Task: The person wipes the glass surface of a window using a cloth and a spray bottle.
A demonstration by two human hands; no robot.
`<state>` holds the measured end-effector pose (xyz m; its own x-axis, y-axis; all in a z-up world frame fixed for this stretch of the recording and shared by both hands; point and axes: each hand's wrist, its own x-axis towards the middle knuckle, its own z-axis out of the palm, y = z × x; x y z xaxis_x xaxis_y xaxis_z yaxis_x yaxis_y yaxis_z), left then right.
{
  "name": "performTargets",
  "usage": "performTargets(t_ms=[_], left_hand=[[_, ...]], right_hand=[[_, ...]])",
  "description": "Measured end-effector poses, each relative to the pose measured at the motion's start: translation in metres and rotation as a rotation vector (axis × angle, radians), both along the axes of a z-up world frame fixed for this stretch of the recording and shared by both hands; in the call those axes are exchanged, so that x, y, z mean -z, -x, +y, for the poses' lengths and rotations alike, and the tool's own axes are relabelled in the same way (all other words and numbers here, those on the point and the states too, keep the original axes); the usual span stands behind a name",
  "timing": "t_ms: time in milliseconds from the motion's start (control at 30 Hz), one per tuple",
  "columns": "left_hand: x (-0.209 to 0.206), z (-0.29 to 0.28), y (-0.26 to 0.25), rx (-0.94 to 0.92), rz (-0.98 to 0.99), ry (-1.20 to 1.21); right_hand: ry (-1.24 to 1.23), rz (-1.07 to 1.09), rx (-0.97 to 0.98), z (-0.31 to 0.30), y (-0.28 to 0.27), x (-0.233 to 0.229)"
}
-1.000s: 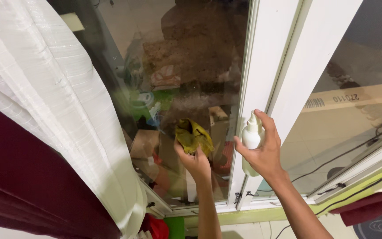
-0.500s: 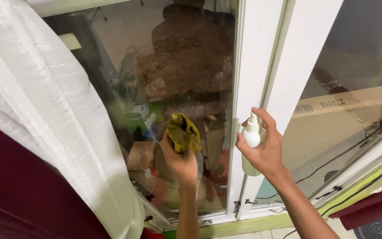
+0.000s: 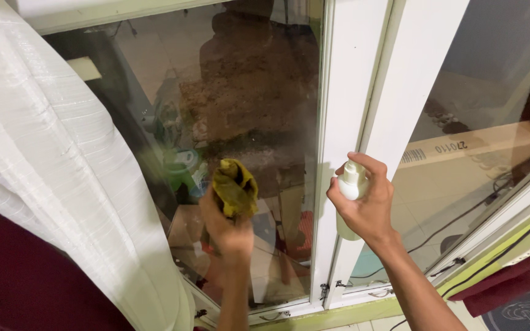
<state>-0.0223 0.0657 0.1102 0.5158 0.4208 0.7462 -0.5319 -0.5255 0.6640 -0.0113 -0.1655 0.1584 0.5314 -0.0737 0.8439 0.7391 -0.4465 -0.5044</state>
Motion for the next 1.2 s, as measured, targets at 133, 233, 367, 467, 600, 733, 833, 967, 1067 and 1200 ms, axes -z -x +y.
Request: performTargets(t_ms=[133,233,367,467,600,733,833,967,1067,1200], left_hand=[[-0.005,0.020,0.002,-0.107,0.111,-0.167],[-0.005,0.027,0.003,-0.072,0.178,-0.148],[-0.002,0.026,0.003,-0.113,0.145,-0.193],[0.002,0.015,-0.002,-0.131,0.094,-0.149],[0.022,-0.010,-0.015,-0.014,-0.047,0.113],[0.052,-0.021,-0.023,0.038,0.035,0.607],[0.073,-0.020,-0.014,-0.073,0.116,0.766],[0.080,-0.004,0.002,-0.140,0.183,0.803],[0.073,0.004,0.012,-0.126,0.126,0.817],[0.063,0.012,0.019,-0.133,0.148,0.783]], right_hand=[[-0.049,0.056,-0.010,-0.003,0.000,0.003],[-0.031,0.036,-0.031,-0.001,0.003,0.011],[-0.014,0.054,-0.020,0.004,0.004,0.034],[-0.050,0.087,0.002,0.007,0.003,0.050],[-0.175,0.188,-0.040,0.013,0.006,0.057],[-0.248,0.146,-0.086,0.028,0.020,0.055],[-0.298,0.159,-0.100,0.040,0.032,0.050],[-0.296,0.136,-0.117,0.054,0.032,0.046],[-0.308,0.128,-0.086,0.061,0.030,0.049],[-0.334,0.117,-0.072,0.067,0.026,0.055]])
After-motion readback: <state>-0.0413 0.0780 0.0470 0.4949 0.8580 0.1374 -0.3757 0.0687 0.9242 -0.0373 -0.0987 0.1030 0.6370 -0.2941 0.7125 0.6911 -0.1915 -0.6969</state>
